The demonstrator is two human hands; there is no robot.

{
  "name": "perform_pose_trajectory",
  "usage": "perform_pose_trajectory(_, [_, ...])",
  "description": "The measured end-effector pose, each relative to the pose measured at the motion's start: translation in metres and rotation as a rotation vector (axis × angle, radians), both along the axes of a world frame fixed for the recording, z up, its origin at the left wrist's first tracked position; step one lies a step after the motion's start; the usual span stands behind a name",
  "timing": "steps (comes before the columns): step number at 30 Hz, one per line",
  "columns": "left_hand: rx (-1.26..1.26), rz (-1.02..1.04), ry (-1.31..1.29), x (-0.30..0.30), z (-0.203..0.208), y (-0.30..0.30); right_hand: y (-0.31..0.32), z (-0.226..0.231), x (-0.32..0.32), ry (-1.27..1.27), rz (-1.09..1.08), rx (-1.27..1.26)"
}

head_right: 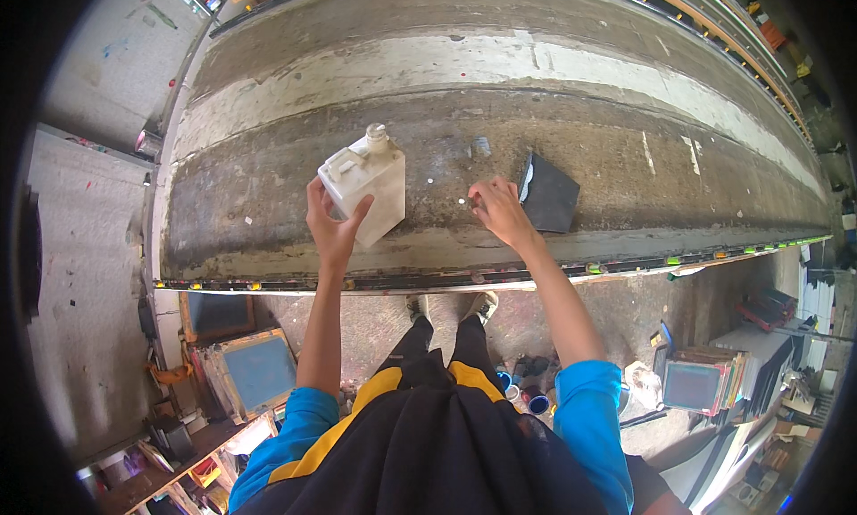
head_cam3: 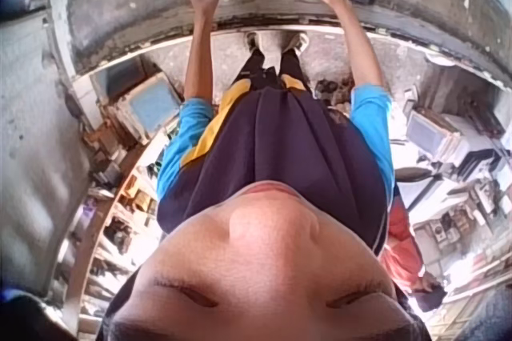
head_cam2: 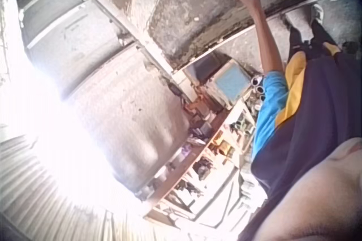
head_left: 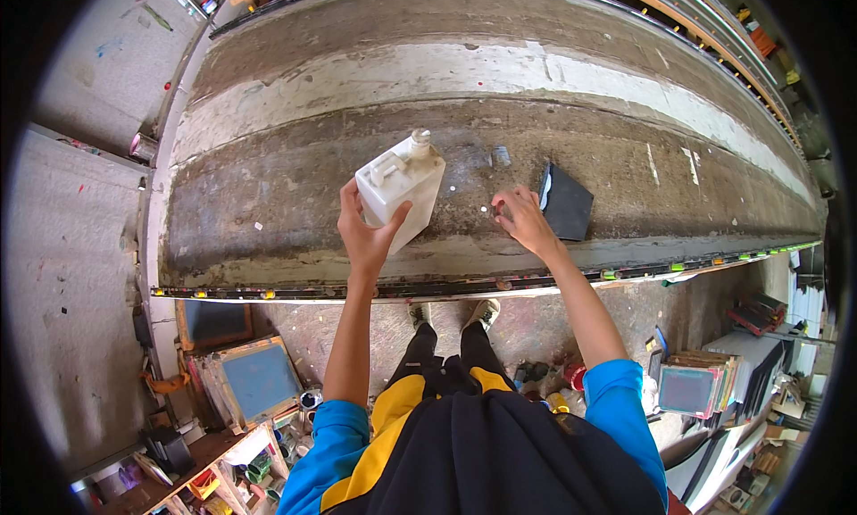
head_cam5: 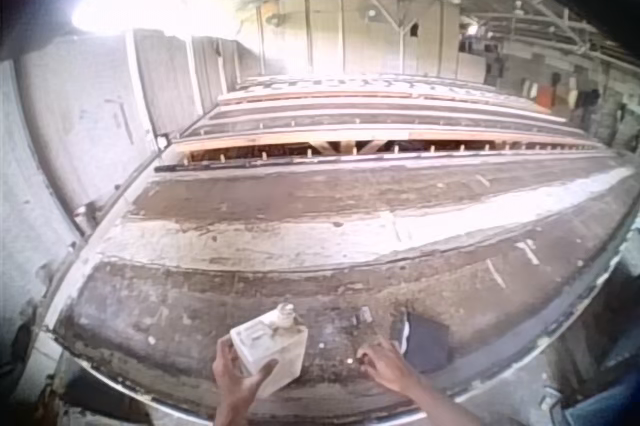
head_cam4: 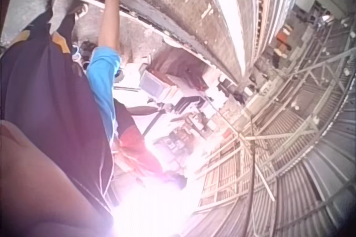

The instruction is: The person repeatedly pours liquid from a white plastic jug onto a large curved boat hull and scrubs the wetted area with a black sanding block. The person moves along the hull, alternating between pouring and scrubbing to treat different sections.

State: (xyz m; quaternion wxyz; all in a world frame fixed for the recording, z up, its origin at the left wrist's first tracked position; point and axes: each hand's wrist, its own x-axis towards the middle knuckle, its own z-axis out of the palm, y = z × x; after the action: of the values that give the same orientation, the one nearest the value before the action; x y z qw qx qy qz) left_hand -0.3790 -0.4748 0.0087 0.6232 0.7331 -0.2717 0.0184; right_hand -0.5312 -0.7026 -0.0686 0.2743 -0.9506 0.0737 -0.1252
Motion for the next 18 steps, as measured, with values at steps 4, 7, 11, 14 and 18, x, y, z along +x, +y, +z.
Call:
perform_pose_trajectory(4, [0.008, 0.002, 0.021, -0.001, -0.001, 0.002, -0.005, 0.001, 0.006, 0.037, 0.055, 0.032])
perform_pose_trajectory(7, [0.000, -0.016, 0.022, -0.005, 0.000, 0.001, -0.005, 0.005, 0.008, 0.054, 0.069, 0.059])
perform_pose_trajectory(11, [0.014, -0.066, 0.014, -0.012, 0.005, -0.004, -0.006, 0.011, 0.001, 0.015, 0.042, 0.131])
perform_pose_trajectory(14, [0.014, -0.089, -0.011, -0.015, 0.002, -0.007, 0.008, 0.035, -0.016, -0.078, -0.209, 0.334])
perform_pose_trajectory(18, [-0.034, -0.165, 0.031, -0.018, -0.004, -0.017, 0.032, 0.072, -0.076, -0.159, -0.545, 0.354])
